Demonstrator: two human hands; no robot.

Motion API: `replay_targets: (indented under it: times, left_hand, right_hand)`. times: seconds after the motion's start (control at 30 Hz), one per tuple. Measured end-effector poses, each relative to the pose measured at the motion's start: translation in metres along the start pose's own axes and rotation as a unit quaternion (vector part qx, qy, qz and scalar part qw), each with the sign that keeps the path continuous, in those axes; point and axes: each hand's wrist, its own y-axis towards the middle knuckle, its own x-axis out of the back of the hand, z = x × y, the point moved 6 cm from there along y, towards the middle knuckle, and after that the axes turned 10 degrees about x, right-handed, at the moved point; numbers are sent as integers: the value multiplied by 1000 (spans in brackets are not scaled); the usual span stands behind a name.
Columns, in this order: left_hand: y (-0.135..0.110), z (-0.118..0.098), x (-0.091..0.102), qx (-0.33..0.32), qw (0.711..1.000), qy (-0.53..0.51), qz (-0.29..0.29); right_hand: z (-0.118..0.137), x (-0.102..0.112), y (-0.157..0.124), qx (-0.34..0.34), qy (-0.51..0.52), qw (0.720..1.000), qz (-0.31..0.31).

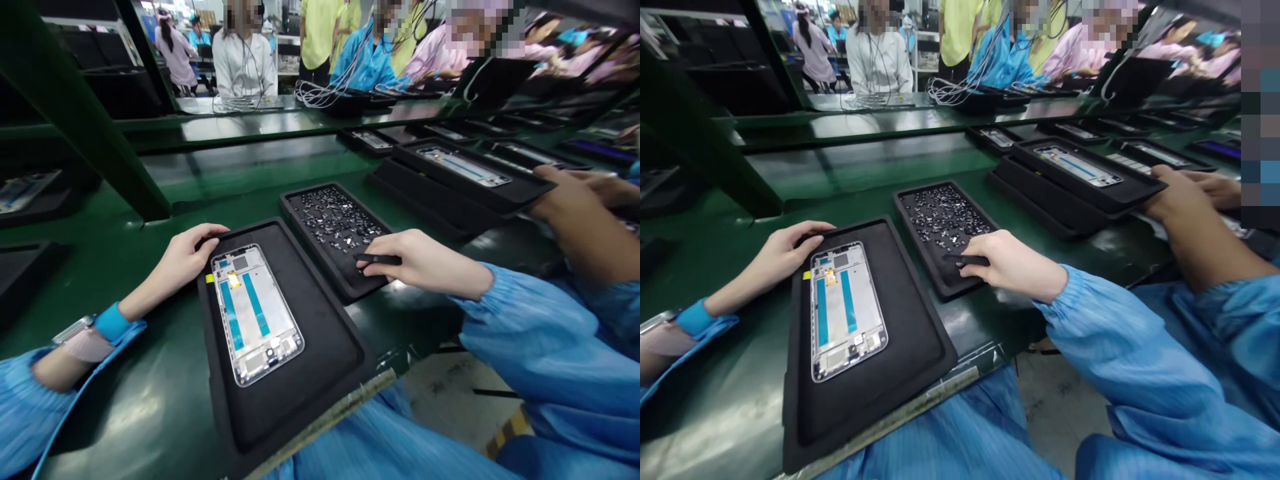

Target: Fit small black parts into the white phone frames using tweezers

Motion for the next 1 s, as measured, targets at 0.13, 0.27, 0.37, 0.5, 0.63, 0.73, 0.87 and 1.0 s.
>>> replay_targets:
  times: [0.13, 0.27, 0.37, 0.5, 0.63, 0.73, 0.87, 1.0]
  left_hand:
    - [-3, -3, 1, 6, 1000, -12, 0]
    - [-3, -2, 0, 13, 1000, -17, -1]
    - [-3, 1, -1, 14, 1000, -18, -2]
    - [-3, 3, -2, 13, 1000, -20, 3]
    - [-3, 2, -1, 12, 1000, -18, -1]
    - [-3, 2, -1, 16, 1000, -21, 3]
    - [-4, -1, 0, 15, 999, -35, -2]
    - [-15, -16, 15, -21, 994, -49, -98]
  right_hand:
    - [-7, -1, 5, -23, 62, 997, 32]
    - [-7, -2, 11, -31, 62, 997, 39]
    - [-4, -2, 14, -36, 42, 997, 52]
    - [1, -2, 16, -26, 8, 997, 69]
    - [2, -5, 17, -16, -21, 997, 67]
    - [5, -5, 16, 1, -14, 998, 60]
    - [9, 6, 15, 30, 10, 998, 49]
    - [17, 18, 41, 110, 50, 993, 5]
